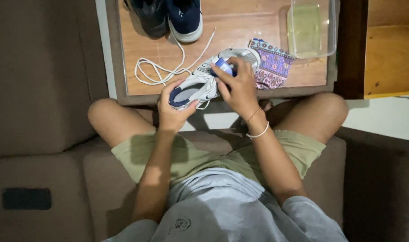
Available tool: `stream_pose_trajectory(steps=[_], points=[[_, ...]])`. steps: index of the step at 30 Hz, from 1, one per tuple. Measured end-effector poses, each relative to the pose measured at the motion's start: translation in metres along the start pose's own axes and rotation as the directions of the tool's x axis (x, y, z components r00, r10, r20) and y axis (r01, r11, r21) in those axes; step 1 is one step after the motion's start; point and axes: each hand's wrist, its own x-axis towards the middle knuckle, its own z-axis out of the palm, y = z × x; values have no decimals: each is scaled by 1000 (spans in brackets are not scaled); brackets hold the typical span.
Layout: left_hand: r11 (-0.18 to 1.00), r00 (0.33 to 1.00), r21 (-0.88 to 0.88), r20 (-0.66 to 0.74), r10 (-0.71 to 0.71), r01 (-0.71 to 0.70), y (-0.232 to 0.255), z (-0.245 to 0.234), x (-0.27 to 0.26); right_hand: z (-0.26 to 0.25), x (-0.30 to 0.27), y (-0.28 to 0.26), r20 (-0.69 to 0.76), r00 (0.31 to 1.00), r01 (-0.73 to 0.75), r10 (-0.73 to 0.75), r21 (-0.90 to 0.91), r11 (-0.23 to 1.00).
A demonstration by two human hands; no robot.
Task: A person is cleaning a white sneaker using a brush and cleaning solution while sitting on a couch.
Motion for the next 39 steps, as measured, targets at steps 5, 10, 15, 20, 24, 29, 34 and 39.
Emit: stream_pose_trajectory(steps=[5,10,15,20,24,29,34,39], points=[[1000,998,28,67,-3,1,17,0,-2,-23,6,27,-103,988,-134,115,-201,970],[999,999,-9,8,43,-43,-8,2,1,-12,8,8,-92,995,-31,30,-9,999],[999,999,-13,10,45,-44,-3,1,1,-22,0,36,-171,983,-104,61,-255,961],[999,1000,39,0,11,-11,-6,0,-11,-17,-6,8,-145,985,-116,98,-121,986],[1000,1000,5,-15,-17,17,-2,1,-6,-14,3,-6,-78,992,-102,98,-55,993],[999,1000,36,-4,1,-1,21,3,3,-19,-3,25,-233,964,-182,127,-229,956],[999,1000,37,-10,-12,13,11,5,-1,-5,1,8,-143,984,-112,110,-9,994],[995,1000,95,3,25,-26,18,2,0,-17,1,38,-276,951,-203,139,-222,954]])
